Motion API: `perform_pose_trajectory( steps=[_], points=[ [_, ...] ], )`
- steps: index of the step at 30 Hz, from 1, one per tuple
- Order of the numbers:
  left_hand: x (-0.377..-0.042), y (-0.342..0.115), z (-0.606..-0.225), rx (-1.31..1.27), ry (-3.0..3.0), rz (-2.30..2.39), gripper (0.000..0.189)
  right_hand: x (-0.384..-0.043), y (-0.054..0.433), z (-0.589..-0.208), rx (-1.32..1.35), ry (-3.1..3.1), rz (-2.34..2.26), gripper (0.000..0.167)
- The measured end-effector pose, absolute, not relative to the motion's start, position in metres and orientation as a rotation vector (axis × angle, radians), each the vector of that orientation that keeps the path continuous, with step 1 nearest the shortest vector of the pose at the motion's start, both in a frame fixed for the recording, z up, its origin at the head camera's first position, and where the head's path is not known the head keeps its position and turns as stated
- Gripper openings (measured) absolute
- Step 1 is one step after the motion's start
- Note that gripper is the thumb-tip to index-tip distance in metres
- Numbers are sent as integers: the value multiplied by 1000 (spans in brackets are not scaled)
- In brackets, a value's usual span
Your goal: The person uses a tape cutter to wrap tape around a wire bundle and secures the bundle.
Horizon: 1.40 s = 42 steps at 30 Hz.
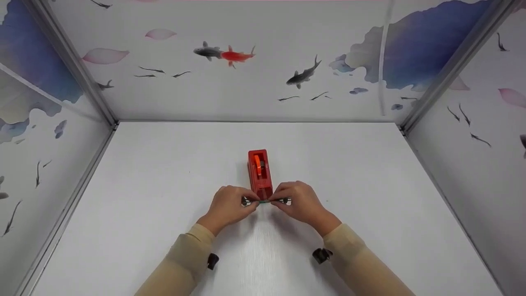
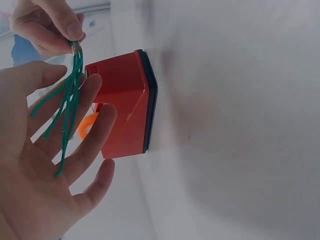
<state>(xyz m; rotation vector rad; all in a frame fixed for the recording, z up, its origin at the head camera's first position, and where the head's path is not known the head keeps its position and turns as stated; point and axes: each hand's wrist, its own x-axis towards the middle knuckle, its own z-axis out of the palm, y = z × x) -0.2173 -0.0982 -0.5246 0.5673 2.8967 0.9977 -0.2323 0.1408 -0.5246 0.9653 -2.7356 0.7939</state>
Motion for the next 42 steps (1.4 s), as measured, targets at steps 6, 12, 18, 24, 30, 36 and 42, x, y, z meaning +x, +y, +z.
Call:
perform_pose_trajectory(
  steps=[6,12,18,24,30,36,42],
  points=[
    [-217,-98,-528,587,2883,1033,13,-232,145,-528,994,-2644,799,19],
    [-216,-97,-529,611,2899,1109,9,-233,145,-529,918,-2695,898,17],
    [-214,-95,-534,643,2846,1256,8,-232,146,-526,823,-2820,999,26],
    [-212,-94,-538,674,2906,1318,10,-232,146,-524,821,-2903,1022,23],
    [-210,-94,-541,704,2945,1311,11,-231,147,-527,871,-2953,1080,17],
    [-211,-95,-542,721,2958,1322,13,-231,149,-527,909,-2898,1084,16],
    [-212,-95,-543,695,2911,1372,13,-233,150,-529,949,-2817,1060,12]
  ],
)
